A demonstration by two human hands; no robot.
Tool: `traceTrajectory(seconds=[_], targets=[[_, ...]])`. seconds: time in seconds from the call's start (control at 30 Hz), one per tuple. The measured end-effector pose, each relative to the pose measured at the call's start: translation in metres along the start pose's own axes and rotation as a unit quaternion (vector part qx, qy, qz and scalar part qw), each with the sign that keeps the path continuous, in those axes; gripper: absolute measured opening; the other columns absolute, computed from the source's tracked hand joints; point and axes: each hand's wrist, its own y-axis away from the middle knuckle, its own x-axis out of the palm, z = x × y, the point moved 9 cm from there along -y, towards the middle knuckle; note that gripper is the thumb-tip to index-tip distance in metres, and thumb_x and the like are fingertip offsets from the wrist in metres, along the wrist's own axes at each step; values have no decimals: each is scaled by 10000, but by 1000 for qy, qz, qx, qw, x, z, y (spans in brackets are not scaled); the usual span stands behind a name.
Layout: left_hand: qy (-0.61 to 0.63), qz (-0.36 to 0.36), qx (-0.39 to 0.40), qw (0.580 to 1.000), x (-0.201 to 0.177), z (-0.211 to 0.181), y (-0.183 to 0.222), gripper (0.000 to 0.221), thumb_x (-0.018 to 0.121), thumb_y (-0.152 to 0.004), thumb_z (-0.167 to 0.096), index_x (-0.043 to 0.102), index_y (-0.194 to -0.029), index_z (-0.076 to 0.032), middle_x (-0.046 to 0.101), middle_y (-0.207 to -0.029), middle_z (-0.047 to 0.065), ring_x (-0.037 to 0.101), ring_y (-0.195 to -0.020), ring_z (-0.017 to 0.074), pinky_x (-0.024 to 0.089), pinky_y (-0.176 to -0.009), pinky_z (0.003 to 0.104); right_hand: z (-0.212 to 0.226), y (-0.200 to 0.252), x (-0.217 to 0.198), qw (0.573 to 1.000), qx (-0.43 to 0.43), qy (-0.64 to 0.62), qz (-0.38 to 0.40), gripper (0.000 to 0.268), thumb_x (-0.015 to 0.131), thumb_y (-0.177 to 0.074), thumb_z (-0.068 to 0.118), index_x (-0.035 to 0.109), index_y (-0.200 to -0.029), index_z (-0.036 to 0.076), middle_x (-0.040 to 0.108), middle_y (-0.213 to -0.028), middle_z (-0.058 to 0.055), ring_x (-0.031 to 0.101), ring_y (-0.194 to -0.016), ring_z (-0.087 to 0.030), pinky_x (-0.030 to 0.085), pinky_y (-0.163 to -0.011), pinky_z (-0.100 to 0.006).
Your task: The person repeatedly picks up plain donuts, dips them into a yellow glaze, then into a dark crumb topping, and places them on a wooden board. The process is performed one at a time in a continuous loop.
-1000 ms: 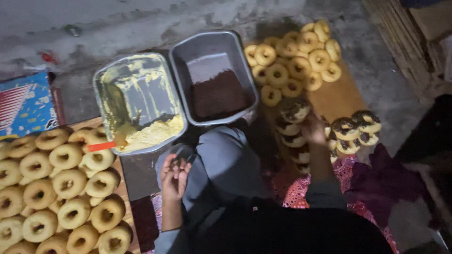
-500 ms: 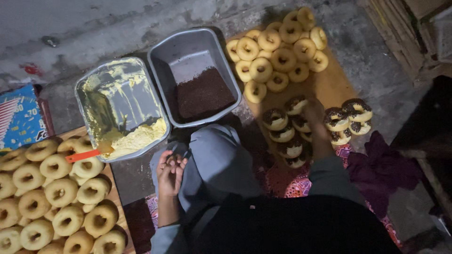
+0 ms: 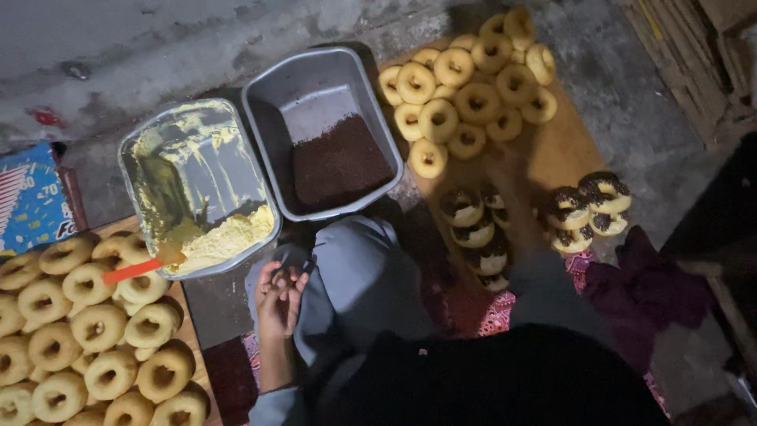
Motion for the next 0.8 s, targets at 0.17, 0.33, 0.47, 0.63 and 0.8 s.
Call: traceTrajectory(seconds=[0.17,0.33,0.47,0.63,0.8], targets=[[-35,-63,-7,997,-2,3,3,327,634,-903,-43,594,-1227,-57,592,-883,60,585,-976,237,511,-978,489,38,-70,77,993,-23,94,69,375,718,-883,280,734,-1182,54,695,-1217,-231,640,-1155,-401,496,-1010,-504],[-19,-41,2,999,6,4,7,339,673,-921,-38,586,-1249,-33,478,-740,18,589,-956,250,522,-1019,509,44,-103,106,988,21,136,76,373,751,-836,265,723,-1154,71,684,-1211,-214,635,-1149,-392,490,-1000,-496],[-11,-33,6,999,6,6,7,349,684,-928,-44,578,-1260,-27,481,-738,25,585,-970,247,516,-1016,507,42,-108,121,988,41,132,69,378,777,-798,252,714,-1131,85,676,-1207,-200,632,-1145,-384,486,-992,-489],[-5,-30,4,1000,0,14,0,371,690,-912,-42,573,-1264,-33,505,-747,38,598,-992,252,519,-1021,508,29,-113,113,991,66,111,43,391,809,-751,237,702,-1102,103,665,-1201,-184,627,-1139,-375,480,-982,-480],[-8,-21,-2,1000,-1,14,0,379,698,-908,-41,577,-1267,-32,517,-756,38,598,-989,240,527,-1029,515,33,-97,88,994,99,33,-13,412,842,-704,222,691,-1074,121,655,-1195,-167,622,-1133,-365,475,-972,-472]])
